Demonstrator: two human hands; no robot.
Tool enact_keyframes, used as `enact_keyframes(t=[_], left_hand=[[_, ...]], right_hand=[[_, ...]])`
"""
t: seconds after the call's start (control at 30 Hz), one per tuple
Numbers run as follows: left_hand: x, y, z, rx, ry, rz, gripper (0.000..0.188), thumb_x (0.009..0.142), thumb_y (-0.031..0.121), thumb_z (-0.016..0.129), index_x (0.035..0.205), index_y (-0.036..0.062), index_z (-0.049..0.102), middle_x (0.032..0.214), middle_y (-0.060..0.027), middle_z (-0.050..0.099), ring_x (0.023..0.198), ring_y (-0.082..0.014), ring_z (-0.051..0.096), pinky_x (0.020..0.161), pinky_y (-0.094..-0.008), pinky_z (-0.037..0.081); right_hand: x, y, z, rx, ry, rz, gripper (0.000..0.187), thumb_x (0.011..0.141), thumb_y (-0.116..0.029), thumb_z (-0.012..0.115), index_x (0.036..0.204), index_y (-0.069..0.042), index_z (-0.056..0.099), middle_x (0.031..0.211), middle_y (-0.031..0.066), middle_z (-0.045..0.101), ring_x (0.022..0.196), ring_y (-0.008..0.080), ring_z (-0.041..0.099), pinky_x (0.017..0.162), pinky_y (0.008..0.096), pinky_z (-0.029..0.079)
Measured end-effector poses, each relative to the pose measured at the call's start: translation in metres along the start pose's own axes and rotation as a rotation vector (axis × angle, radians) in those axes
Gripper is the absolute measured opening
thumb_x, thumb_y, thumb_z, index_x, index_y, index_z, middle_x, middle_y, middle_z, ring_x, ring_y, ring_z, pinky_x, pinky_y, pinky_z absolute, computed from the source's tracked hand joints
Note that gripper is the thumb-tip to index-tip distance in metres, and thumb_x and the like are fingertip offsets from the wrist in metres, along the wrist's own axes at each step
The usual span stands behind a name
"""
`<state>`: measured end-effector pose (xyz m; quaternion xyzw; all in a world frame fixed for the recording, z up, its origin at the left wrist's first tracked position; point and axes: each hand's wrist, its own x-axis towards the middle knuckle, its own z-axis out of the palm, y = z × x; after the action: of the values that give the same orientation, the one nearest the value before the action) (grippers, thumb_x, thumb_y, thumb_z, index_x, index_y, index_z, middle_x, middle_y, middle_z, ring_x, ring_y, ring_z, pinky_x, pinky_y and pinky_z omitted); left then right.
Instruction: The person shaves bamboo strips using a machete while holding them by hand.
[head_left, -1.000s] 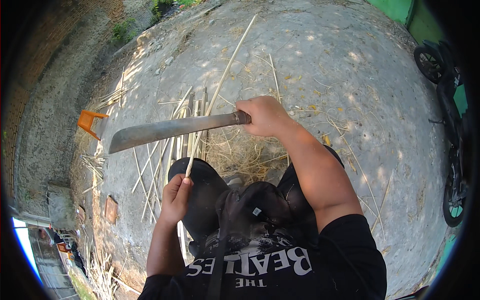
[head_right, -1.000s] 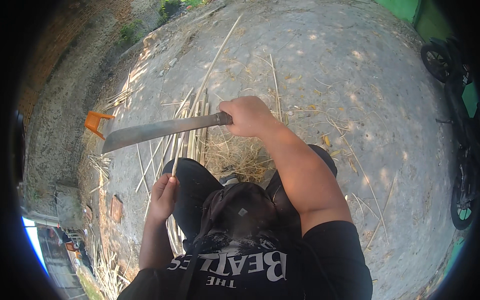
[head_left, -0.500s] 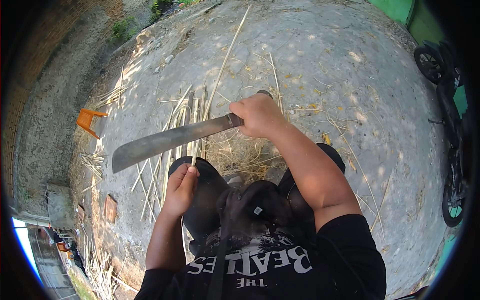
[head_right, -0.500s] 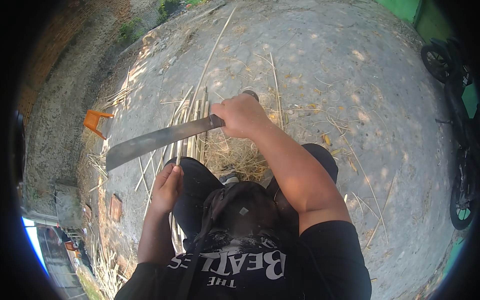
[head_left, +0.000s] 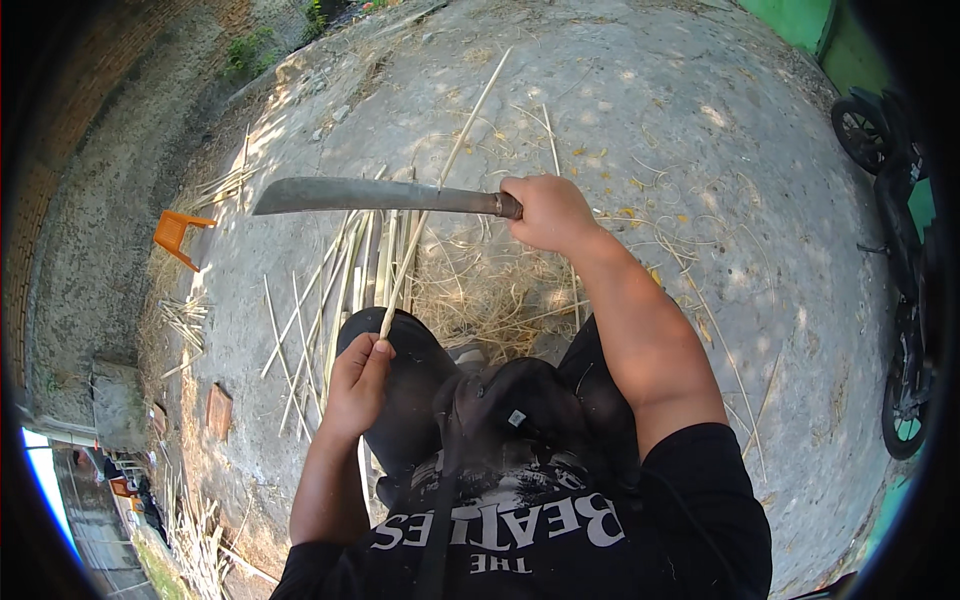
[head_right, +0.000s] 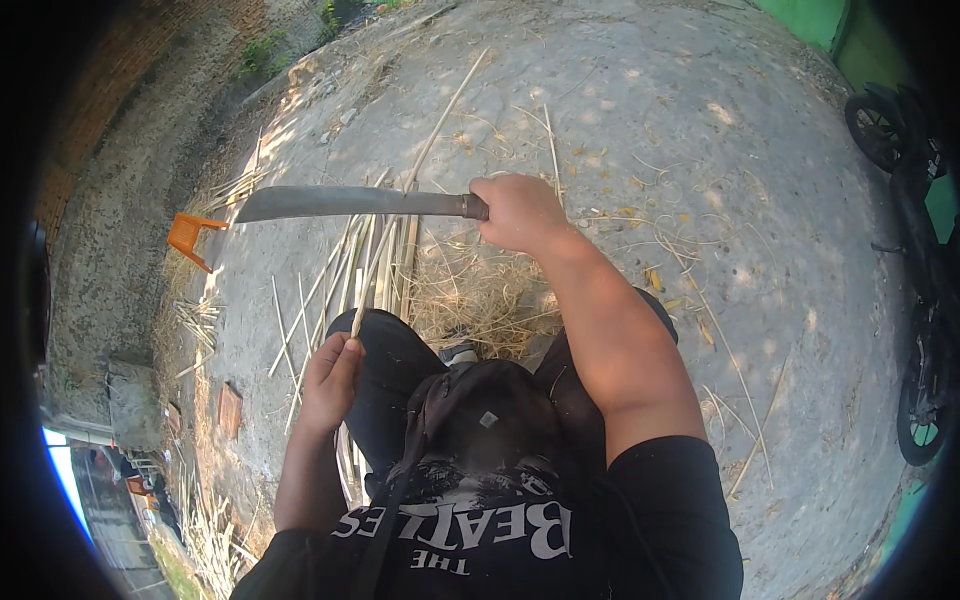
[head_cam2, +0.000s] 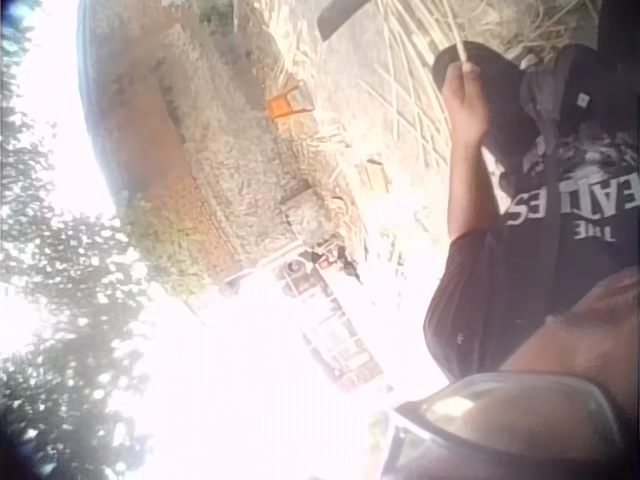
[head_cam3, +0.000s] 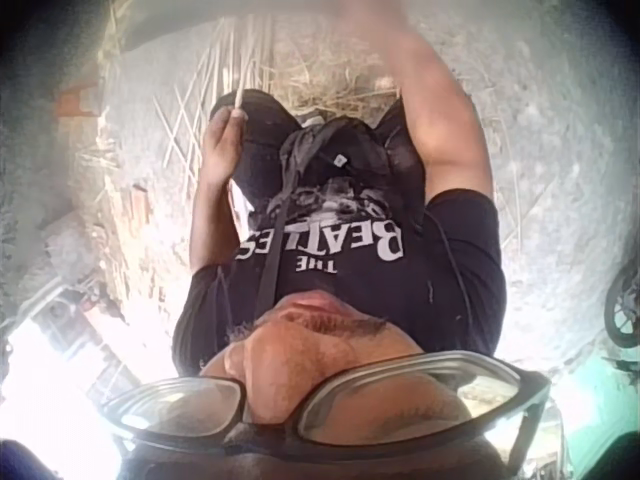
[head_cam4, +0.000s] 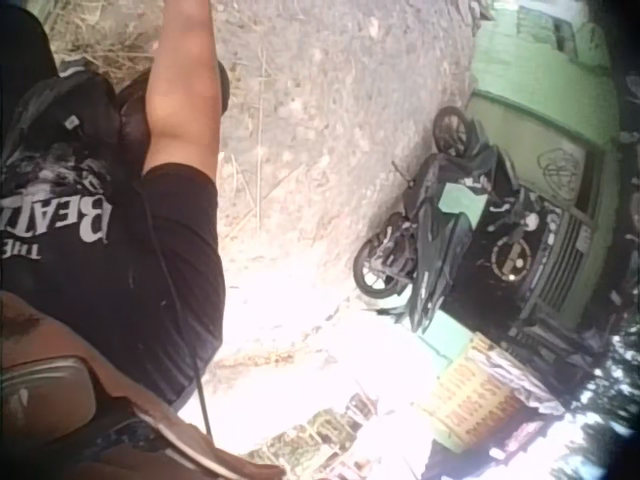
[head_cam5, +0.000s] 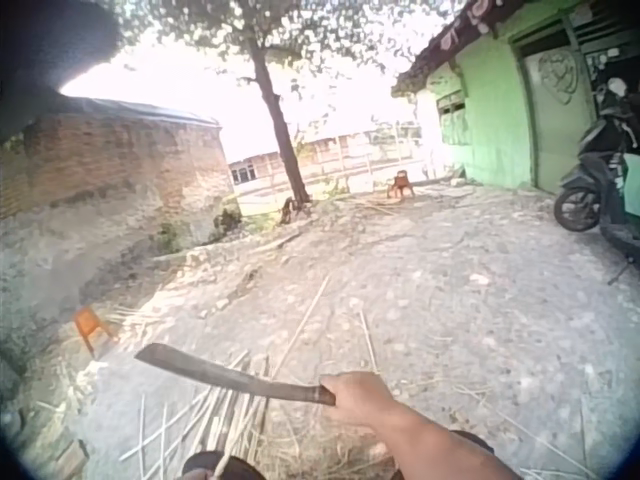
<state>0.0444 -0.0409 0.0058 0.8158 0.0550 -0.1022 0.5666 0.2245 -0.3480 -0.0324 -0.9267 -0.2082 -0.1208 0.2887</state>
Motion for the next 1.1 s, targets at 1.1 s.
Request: enact_keyframes(t=[1.1], left_hand=[[-0.046,-0.014,-0.054,-0.023,-0.056,-0.168,0.025,0.108,0.021,0.050,0.089,0.0049,0.058,0.064,0.0065,0.045,0.054,-0.0025,0.037,0.049,-0.0219,0.029]], right_hand=[[-0.001,0.005,-0.006,-0.088,0.063,0.005,0.016,0.076,-0.019,0.074,0.088,-0.013,0.066,0.078,0.0099,0.068,0.079,0.0360,0.069,0.069,0.0506,0.052]])
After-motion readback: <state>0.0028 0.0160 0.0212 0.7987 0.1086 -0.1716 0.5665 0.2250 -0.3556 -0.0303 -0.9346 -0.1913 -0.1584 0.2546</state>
